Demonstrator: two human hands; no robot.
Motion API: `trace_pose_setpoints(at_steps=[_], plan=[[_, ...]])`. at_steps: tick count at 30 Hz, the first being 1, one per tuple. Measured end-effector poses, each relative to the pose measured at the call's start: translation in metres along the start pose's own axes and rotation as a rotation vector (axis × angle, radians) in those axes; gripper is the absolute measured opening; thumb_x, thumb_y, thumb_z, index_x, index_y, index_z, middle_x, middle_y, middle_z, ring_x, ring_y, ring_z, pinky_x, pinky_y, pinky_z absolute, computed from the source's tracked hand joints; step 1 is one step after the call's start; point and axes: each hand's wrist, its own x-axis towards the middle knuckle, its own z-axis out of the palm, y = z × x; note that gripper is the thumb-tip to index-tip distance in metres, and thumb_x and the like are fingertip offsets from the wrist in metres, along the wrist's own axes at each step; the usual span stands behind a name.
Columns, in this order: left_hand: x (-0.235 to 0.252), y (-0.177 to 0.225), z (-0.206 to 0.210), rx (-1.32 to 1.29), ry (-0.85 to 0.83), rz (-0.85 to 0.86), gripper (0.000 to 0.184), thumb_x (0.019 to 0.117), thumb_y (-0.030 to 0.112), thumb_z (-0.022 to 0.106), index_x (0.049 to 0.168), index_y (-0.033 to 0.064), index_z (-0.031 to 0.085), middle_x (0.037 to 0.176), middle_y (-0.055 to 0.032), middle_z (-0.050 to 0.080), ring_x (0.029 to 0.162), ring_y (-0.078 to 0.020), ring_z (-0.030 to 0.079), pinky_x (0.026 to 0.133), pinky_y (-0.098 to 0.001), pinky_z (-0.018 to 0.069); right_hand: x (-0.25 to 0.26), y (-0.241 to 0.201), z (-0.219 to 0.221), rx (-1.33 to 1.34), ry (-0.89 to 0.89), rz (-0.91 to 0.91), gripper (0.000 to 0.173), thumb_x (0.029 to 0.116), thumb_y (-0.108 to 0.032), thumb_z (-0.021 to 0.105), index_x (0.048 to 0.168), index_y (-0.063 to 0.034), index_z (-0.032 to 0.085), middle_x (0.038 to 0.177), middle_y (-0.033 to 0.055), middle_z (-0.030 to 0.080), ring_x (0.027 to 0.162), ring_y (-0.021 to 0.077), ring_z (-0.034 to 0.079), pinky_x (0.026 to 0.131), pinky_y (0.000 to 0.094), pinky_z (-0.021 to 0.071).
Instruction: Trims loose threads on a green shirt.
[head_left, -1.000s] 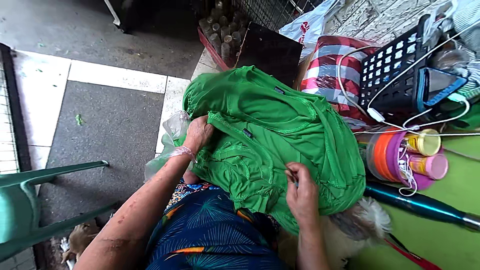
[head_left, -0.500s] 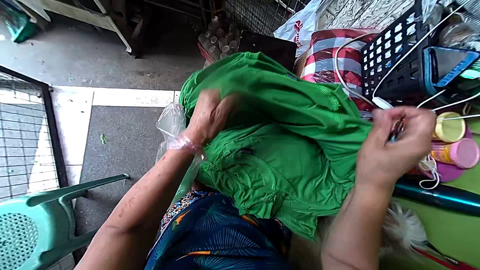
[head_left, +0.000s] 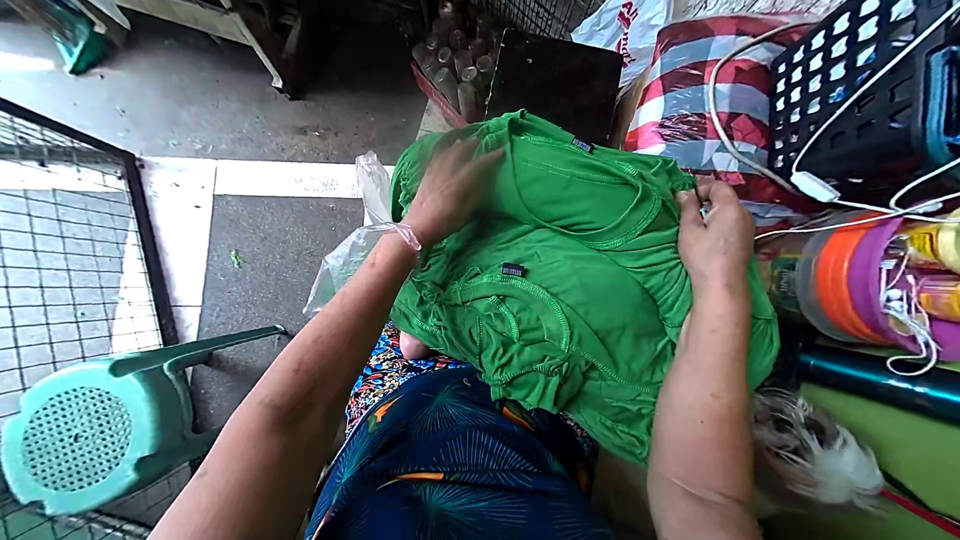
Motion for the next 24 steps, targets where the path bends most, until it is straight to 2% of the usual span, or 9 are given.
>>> trace_pose_setpoints(at_steps=[2,4,6,8,11,15,17,19,24], plan=[[-0.020,0.005,-0.018,-0.073,0.037,-0.072,0.040,0.1011,0.015,0.060,0.141,0.0065,0.061,0.154,-0.0276,0.044,0.144,-0.0437,0.041,0.117,-0.0576,0.0335,-0.009,0.001,-0.010,0.043,0.024,-0.051,0.045,0.1093,-0.029,0.049,0.130,0.0107,0.057,0.123,0.0356,0.063,0.117,0.0501,0.061,0.100,0.0656,0.0438],[-0.048,0.006,-0.030,-0.139,0.135,-0.131,0.032,0.1022,0.017,0.058,0.129,0.0014,0.067,0.146,-0.0261,0.053,0.137,-0.0378,0.050,0.114,-0.0512,0.0402,-0.024,0.000,-0.022,0.050,0.084,-0.096,0.047,0.1092,-0.032,0.049,0.133,0.0083,0.055,0.124,0.0347,0.061,0.115,0.0493,0.061,0.097,0.0654,0.0458],[-0.075,0.013,-0.032,-0.179,0.214,-0.162,0.029,0.1032,0.018,0.054,0.114,-0.0023,0.071,0.127,-0.0228,0.064,0.117,-0.0303,0.063,0.101,-0.0450,0.0508,-0.038,-0.009,-0.031,0.052,0.231,-0.142,0.047,0.1079,-0.031,0.051,0.133,0.0080,0.055,0.126,0.0340,0.060,0.118,0.0468,0.060,0.100,0.0607,0.0465],[-0.100,0.029,-0.023,-0.246,0.181,-0.183,0.026,0.1045,0.016,0.054,0.112,-0.0034,0.070,0.112,-0.0210,0.067,0.097,-0.0277,0.067,0.087,-0.0438,0.0558,-0.054,-0.029,-0.034,0.114,0.336,-0.230,0.040,0.1072,-0.026,0.052,0.128,0.0085,0.057,0.122,0.0294,0.062,0.112,0.0365,0.062,0.097,0.0478,0.0489],[-0.113,0.042,0.009,-0.320,0.093,-0.168,0.024,0.1006,0.015,0.062,0.116,-0.0011,0.071,0.108,-0.0190,0.067,0.087,-0.0259,0.066,0.078,-0.0417,0.0574,-0.087,-0.070,-0.016,0.288,0.093,-0.406,0.031,0.1071,-0.019,0.054,0.125,0.0061,0.056,0.113,0.0179,0.065,0.098,0.0184,0.066,0.084,0.0337,0.0568],[-0.114,0.036,0.029,-0.399,0.127,-0.167,0.010,0.0955,0.008,0.068,0.095,-0.0006,0.072,0.091,-0.0136,0.066,0.080,-0.0196,0.065,0.077,-0.0344,0.0543,-0.115,-0.101,0.061,0.349,-0.282,-0.447,0.025,0.0919,-0.002,0.072,0.115,0.0043,0.065,0.099,0.0188,0.071,0.087,0.0294,0.071,0.077,0.0467,0.0591],[-0.120,0.034,0.019,-0.546,0.058,-0.282,0.014,0.1023,0.010,0.060,0.102,-0.0024,0.067,0.092,-0.0125,0.067,0.077,-0.0157,0.065,0.075,-0.0338,0.0559,-0.121,-0.096,0.078,0.277,-0.339,-0.398,0.030,0.0912,-0.003,0.073,0.119,0.0049,0.065,0.098,0.0207,0.071,0.088,0.0345,0.071,0.078,0.0529,0.0574],[-0.127,0.029,0.012,-0.680,0.039,-0.370,0.018,0.1065,0.014,0.053,0.109,-0.0018,0.061,0.092,-0.0100,0.068,0.075,-0.0109,0.067,0.075,-0.0305,0.0587,-0.122,-0.090,0.078,0.270,-0.347,-0.384,0.034,0.0936,-0.006,0.071,0.124,0.0047,0.062,0.102,0.0203,0.071,0.092,0.0323,0.071,0.081,0.0501,0.0575],[-0.139,0.024,0.017,-0.773,0.203,-0.322,0.016,0.1070,0.014,0.047,0.105,0.0014,0.057,0.087,-0.0017,0.065,0.068,-0.0020,0.059,0.066,-0.0191,0.0514,-0.119,-0.089,0.075,0.258,-0.367,-0.417,0.034,0.0963,-0.005,0.068,0.128,0.0047,0.061,0.104,0.0199,0.070,0.093,0.0303,0.070,0.082,0.0468,0.0572]])
